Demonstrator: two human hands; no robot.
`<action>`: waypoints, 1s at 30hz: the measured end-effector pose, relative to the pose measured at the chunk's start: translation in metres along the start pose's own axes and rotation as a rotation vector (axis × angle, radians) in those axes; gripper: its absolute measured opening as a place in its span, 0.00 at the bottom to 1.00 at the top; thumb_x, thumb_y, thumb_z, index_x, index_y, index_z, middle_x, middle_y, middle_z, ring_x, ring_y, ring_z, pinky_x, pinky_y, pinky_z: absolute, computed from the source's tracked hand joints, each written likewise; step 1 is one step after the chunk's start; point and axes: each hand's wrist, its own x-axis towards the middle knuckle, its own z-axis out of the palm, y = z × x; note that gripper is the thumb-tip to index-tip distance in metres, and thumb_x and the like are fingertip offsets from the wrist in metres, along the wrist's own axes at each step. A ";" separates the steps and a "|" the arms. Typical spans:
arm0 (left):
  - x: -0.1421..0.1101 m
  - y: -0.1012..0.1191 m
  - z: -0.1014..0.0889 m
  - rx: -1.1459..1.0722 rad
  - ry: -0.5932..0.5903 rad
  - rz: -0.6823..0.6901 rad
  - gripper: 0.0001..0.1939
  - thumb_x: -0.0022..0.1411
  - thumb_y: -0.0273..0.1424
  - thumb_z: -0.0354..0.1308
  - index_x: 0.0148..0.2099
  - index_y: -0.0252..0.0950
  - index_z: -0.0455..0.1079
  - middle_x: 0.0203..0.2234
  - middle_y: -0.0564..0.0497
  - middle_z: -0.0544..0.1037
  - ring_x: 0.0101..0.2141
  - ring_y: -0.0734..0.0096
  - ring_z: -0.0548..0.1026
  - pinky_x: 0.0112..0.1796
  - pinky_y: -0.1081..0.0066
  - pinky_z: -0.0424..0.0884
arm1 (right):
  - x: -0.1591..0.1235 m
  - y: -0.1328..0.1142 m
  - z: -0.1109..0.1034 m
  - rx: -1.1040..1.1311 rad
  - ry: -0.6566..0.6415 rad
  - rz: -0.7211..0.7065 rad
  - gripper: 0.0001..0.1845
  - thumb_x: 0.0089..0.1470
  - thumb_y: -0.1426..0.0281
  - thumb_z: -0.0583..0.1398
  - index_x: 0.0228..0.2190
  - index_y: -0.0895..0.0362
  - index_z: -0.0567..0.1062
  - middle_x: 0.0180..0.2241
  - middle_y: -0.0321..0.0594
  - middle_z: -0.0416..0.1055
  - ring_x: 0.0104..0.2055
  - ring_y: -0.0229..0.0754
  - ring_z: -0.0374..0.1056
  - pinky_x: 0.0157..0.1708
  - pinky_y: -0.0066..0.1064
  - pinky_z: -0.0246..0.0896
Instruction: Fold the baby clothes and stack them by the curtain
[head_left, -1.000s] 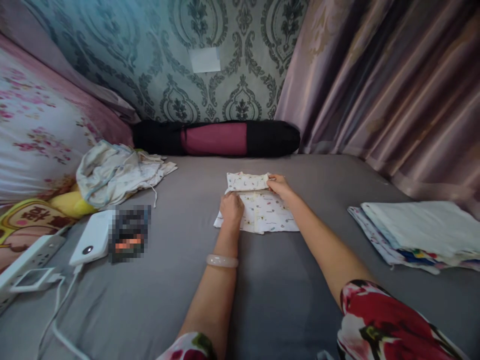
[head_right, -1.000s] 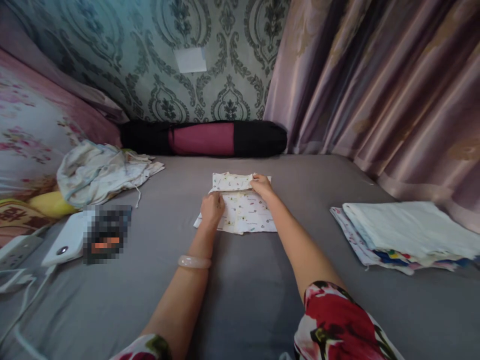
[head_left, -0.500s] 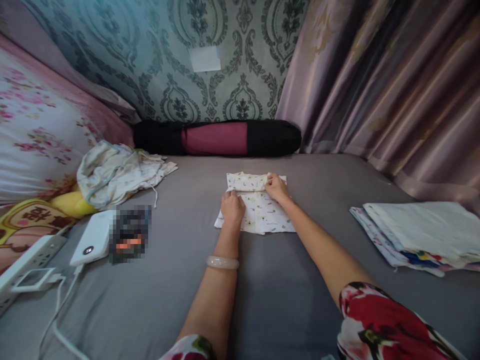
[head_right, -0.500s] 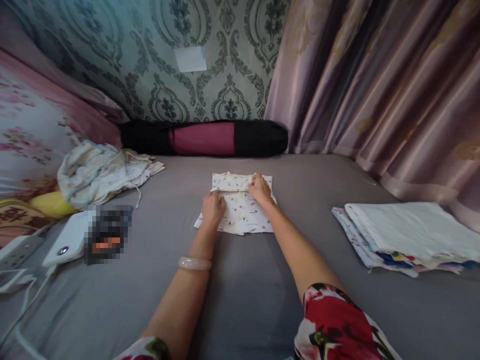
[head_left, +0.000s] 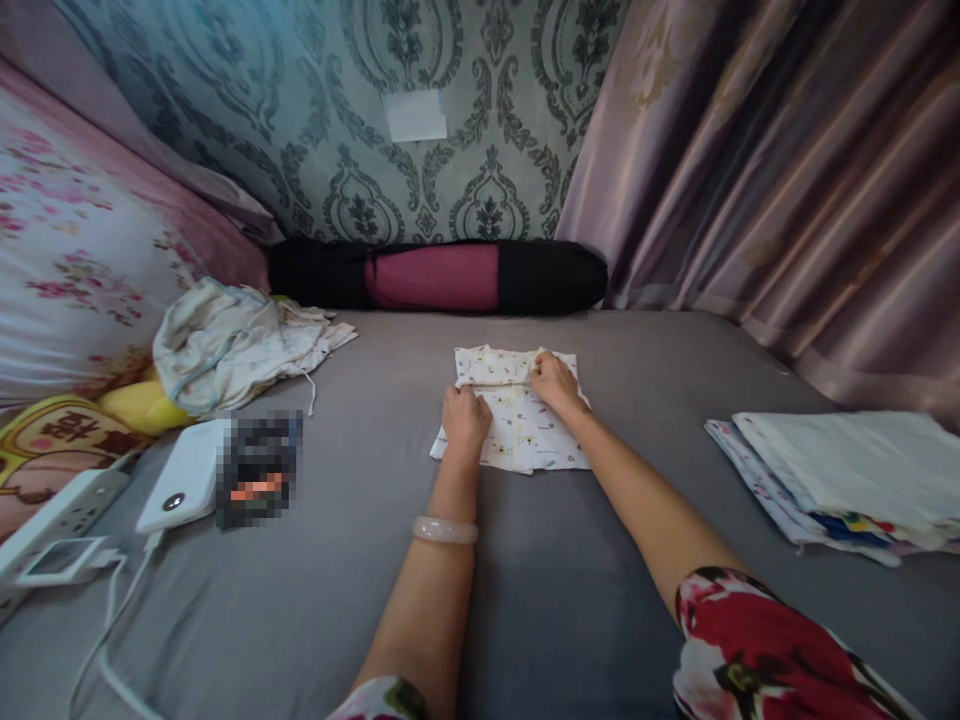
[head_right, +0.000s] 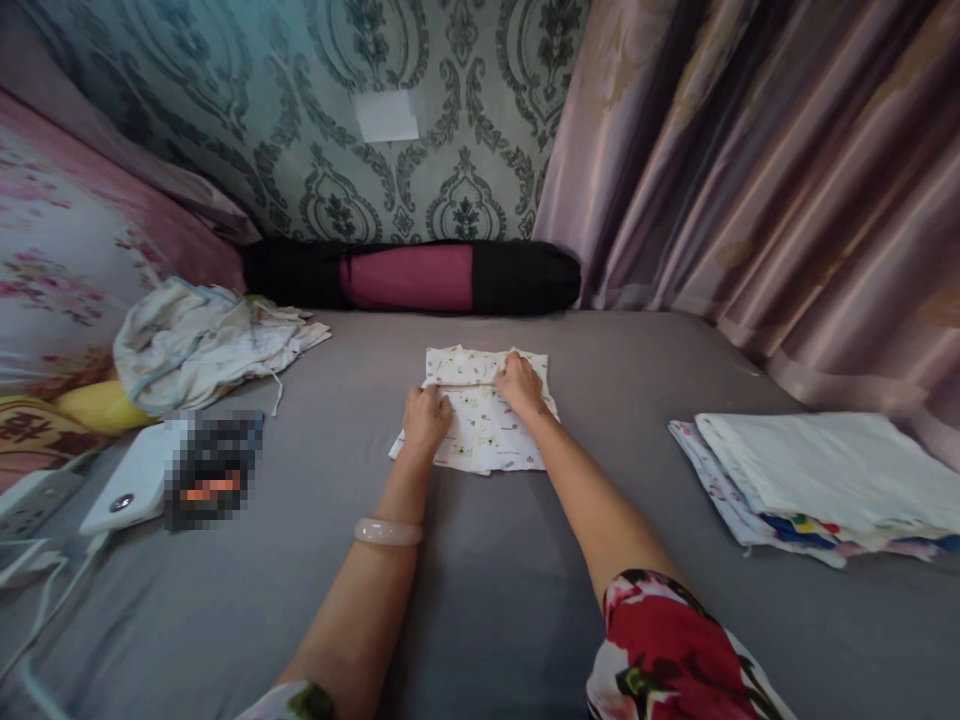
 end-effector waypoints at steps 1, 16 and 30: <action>0.001 0.000 0.000 -0.011 0.023 -0.004 0.14 0.66 0.31 0.45 0.48 0.33 0.69 0.43 0.39 0.71 0.45 0.58 0.71 0.46 0.65 0.65 | -0.002 -0.002 0.001 -0.034 0.034 -0.031 0.18 0.58 0.73 0.50 0.48 0.59 0.70 0.49 0.53 0.69 0.50 0.52 0.66 0.47 0.40 0.59; 0.003 -0.003 0.019 0.047 -0.061 0.243 0.25 0.65 0.25 0.41 0.63 0.40 0.58 0.62 0.45 0.63 0.64 0.58 0.53 0.61 0.46 0.45 | -0.012 -0.033 0.033 -0.149 -0.175 -0.404 0.29 0.65 0.62 0.41 0.64 0.55 0.55 0.68 0.43 0.44 0.69 0.53 0.36 0.64 0.52 0.29; 0.020 0.012 0.012 0.193 0.081 0.199 0.19 0.69 0.33 0.38 0.50 0.38 0.69 0.46 0.41 0.76 0.50 0.56 0.70 0.55 0.49 0.53 | -0.009 -0.031 0.038 -0.120 -0.114 -0.385 0.27 0.65 0.62 0.43 0.62 0.50 0.59 0.66 0.41 0.51 0.67 0.55 0.43 0.62 0.51 0.36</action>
